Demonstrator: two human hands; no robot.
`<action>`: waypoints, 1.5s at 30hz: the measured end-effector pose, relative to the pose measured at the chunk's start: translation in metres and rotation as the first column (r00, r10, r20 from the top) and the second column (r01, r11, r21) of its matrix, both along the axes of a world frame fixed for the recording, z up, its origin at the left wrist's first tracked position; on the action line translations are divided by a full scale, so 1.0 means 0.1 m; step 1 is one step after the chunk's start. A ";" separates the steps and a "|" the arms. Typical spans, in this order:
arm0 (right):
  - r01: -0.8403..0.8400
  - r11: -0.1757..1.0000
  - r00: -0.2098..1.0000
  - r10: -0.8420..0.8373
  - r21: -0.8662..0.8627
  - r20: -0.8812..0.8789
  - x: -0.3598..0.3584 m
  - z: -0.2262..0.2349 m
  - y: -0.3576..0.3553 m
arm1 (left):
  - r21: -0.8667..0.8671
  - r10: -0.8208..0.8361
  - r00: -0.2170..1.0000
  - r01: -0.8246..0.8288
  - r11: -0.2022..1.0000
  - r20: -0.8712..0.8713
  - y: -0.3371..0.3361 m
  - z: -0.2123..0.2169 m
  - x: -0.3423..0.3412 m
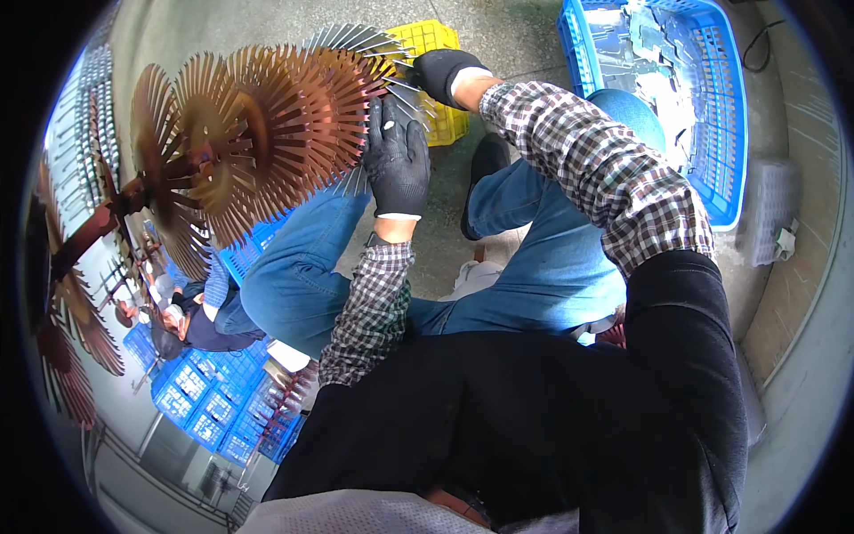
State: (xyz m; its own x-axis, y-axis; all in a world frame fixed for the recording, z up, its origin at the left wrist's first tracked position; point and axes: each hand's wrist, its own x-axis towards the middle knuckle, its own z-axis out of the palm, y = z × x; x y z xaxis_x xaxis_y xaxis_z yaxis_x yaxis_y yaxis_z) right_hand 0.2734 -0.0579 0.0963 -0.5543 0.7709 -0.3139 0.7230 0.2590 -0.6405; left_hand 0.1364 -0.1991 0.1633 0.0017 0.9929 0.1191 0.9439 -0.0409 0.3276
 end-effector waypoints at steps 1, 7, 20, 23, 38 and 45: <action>-0.010 1.000 1.000 0.010 0.022 -0.006 0.00 -0.02 0.00 | 0.014 0.008 1.000 -0.008 1.000 -0.004 0.02 0.00 0.01; -0.068 0.992 0.997 0.071 0.108 -0.029 0.01 -0.07 0.05 | 0.126 0.040 0.995 -0.028 0.992 -0.094 0.20 -0.03 0.05; -0.170 0.948 0.982 0.184 0.269 -0.029 -0.01 0.07 0.09 | 0.248 0.165 0.983 -0.141 0.958 -0.078 0.42 -0.27 0.01; -0.148 0.961 0.987 0.157 0.234 -0.019 -0.04 0.10 0.10 | 0.287 0.175 0.978 -0.137 0.948 -0.114 0.45 -0.27 0.01; -0.140 0.947 0.982 0.170 0.288 -0.082 -0.01 0.02 0.10 | 0.339 0.142 0.962 -0.056 0.939 -0.235 0.54 -0.27 -0.10; -0.144 0.923 0.974 0.196 0.356 -0.113 -0.01 -0.02 0.09 | 0.329 0.133 0.967 -0.055 0.943 -0.218 0.51 -0.23 -0.09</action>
State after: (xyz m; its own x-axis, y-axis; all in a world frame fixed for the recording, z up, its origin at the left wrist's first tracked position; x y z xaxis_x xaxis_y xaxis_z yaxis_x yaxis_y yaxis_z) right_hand 0.2726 -0.0486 0.0943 -0.7058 0.7069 0.0465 0.5551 0.5926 -0.5836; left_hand 0.1272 -0.1476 0.1399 -0.0236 0.8998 0.4357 0.9965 -0.0137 0.0822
